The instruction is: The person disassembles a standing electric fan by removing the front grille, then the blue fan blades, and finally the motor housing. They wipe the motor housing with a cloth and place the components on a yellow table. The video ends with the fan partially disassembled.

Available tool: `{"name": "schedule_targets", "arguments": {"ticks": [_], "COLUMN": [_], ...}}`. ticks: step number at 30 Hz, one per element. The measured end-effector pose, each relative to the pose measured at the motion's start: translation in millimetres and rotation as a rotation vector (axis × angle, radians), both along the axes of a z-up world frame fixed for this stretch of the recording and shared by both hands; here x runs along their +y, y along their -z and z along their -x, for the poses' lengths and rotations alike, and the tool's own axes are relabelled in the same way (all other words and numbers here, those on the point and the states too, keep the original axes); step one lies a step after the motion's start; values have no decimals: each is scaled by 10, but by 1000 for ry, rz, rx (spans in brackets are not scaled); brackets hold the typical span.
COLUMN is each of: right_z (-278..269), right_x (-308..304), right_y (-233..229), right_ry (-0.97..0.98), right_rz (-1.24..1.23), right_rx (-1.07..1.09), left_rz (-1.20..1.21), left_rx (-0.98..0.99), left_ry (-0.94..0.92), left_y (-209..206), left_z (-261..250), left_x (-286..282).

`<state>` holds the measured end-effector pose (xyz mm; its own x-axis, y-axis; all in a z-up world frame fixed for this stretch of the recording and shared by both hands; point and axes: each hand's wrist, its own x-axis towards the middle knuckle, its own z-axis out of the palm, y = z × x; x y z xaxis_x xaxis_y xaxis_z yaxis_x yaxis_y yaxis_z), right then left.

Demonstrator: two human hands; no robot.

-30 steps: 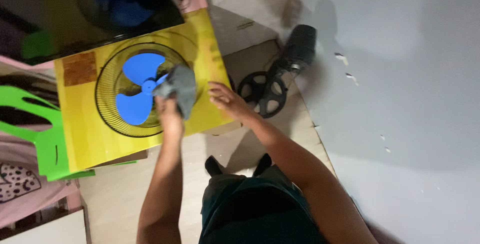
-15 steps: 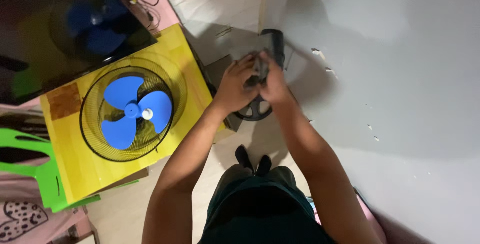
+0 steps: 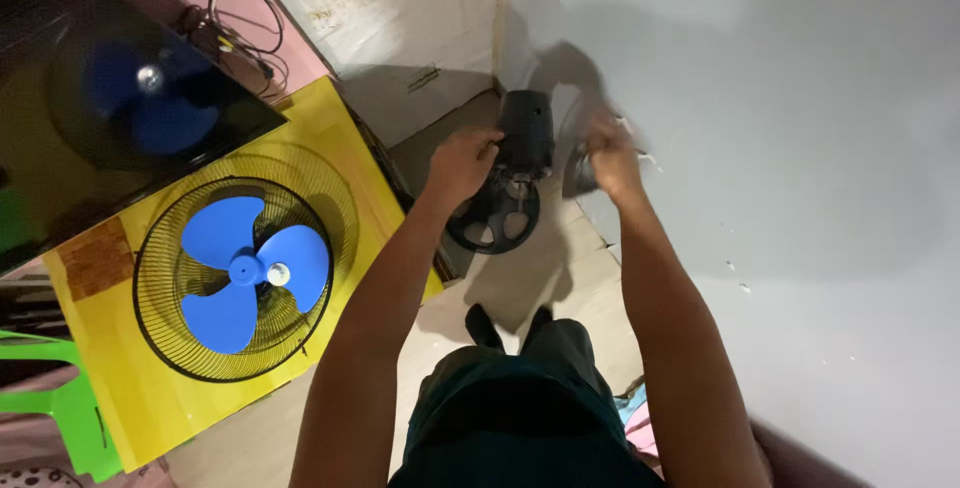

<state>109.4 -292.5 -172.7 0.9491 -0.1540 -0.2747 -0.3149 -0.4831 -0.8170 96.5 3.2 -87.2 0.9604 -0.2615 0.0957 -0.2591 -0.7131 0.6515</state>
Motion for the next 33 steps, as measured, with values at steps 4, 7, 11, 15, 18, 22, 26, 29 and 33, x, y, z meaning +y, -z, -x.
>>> {"name": "schedule_targets", "arguments": {"ticks": [4, 7, 11, 15, 18, 22, 26, 29, 33], "right_z": [-24, -76, -160, -218, -258, -423, -634, -746, -854], "right_x": [44, 183, 282, 262, 190, 151, 214, 248, 281], "right_y": [222, 227, 95, -81, -185, -346, -514, -599, -574], "right_ry": [-307, -418, -442, -411, -383, -311, -283, -295, -353], "right_rz": [195, 338, 432, 409, 380, 339, 367, 325, 366], "right_rx": [-98, -28, 103, 62, -48, -191, -426, -372, -402], "left_rz": [-7, 72, -8, -17, -50, -93, 40, 24, 101], "left_rx": [139, -18, -6, -151, -220, -115, -124, 4, -86], "left_ry": [-61, -73, -93, -79, -110, -143, -159, -293, -460], "left_y": [113, 171, 241, 334, 400, 357, 275, 283, 390], "left_z": [-56, -86, -170, -200, -189, -214, -224, -278, -446], "left_x": [-144, -218, -255, -215, -228, -238, -263, -289, -233]}}
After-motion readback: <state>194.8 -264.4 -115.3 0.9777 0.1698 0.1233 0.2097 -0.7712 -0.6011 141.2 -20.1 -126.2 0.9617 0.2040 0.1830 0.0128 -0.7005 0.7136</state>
